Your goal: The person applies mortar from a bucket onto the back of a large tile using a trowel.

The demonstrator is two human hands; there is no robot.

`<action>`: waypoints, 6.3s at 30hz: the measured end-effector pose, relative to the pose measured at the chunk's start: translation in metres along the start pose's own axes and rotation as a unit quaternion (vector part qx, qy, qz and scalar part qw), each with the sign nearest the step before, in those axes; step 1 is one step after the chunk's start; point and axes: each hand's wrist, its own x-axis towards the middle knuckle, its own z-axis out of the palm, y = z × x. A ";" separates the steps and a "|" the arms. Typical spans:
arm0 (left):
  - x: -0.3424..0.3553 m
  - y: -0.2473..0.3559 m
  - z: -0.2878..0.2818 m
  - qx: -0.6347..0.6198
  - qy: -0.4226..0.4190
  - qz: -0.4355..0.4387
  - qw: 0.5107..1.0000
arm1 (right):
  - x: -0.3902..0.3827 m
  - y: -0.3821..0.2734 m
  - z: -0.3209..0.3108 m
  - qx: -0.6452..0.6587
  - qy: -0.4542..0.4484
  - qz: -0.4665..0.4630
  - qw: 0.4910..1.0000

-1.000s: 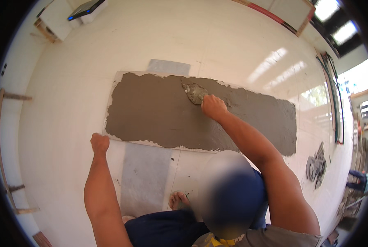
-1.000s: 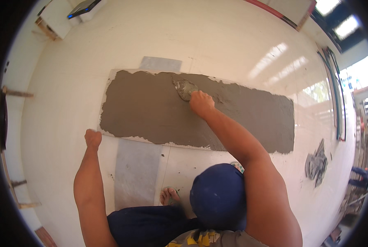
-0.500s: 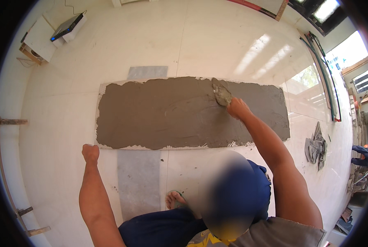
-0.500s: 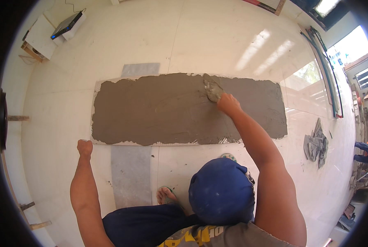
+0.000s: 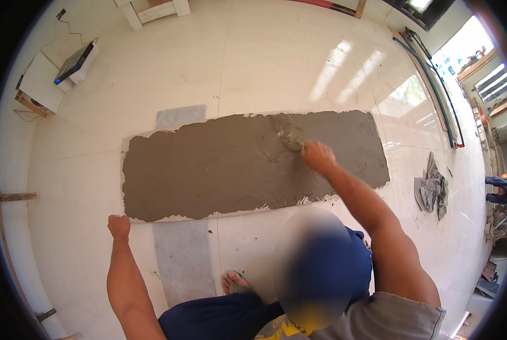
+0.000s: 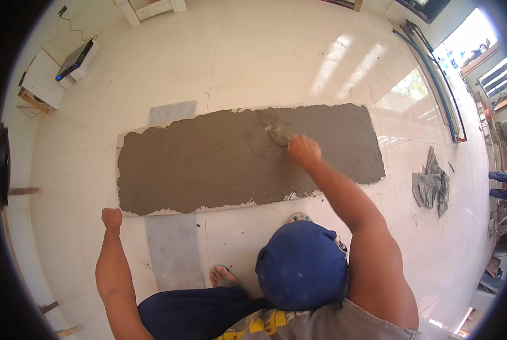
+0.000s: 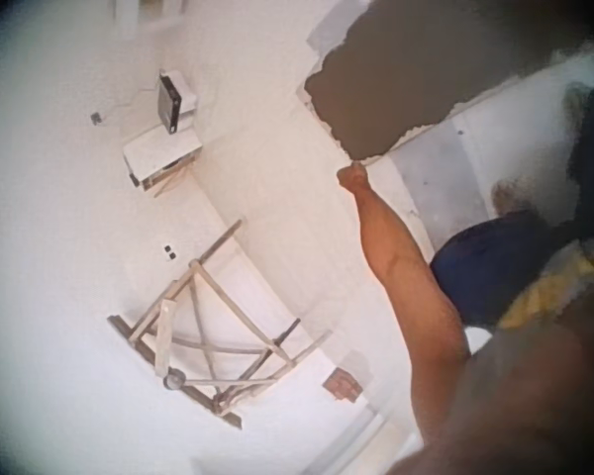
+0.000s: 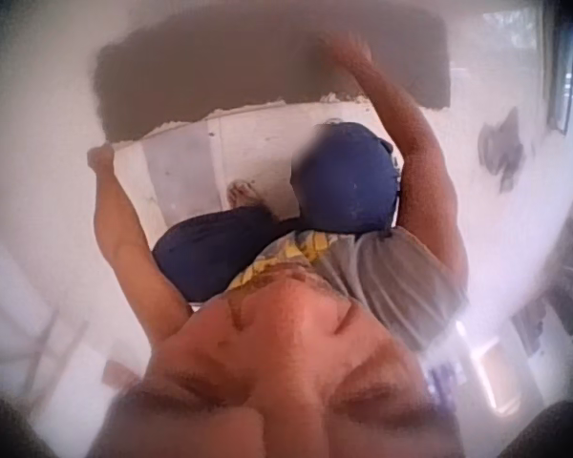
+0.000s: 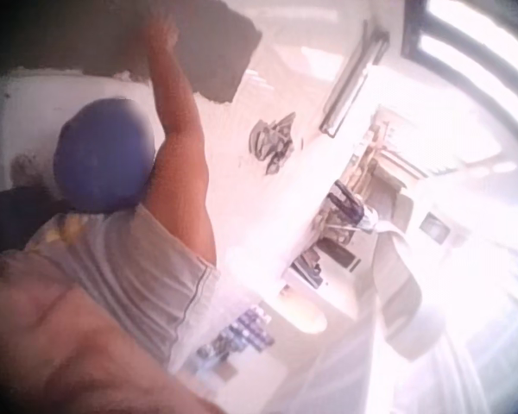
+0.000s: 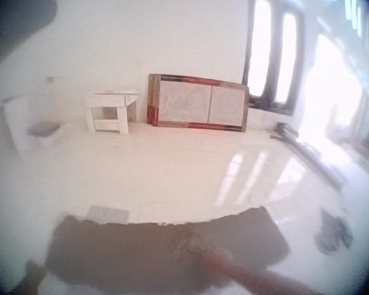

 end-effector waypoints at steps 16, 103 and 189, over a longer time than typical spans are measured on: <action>0.013 -0.013 0.017 0.001 0.007 0.042 0.999 | -0.001 -0.070 0.019 0.234 -0.120 0.010 0.965; -0.195 -0.072 0.110 0.030 0.016 0.008 0.999 | 0.072 -0.547 0.069 0.016 -0.140 -0.284 0.949; -0.197 -0.079 0.117 -0.002 -0.003 -0.017 1.000 | -0.018 -0.551 0.072 -0.193 -0.182 -0.597 0.757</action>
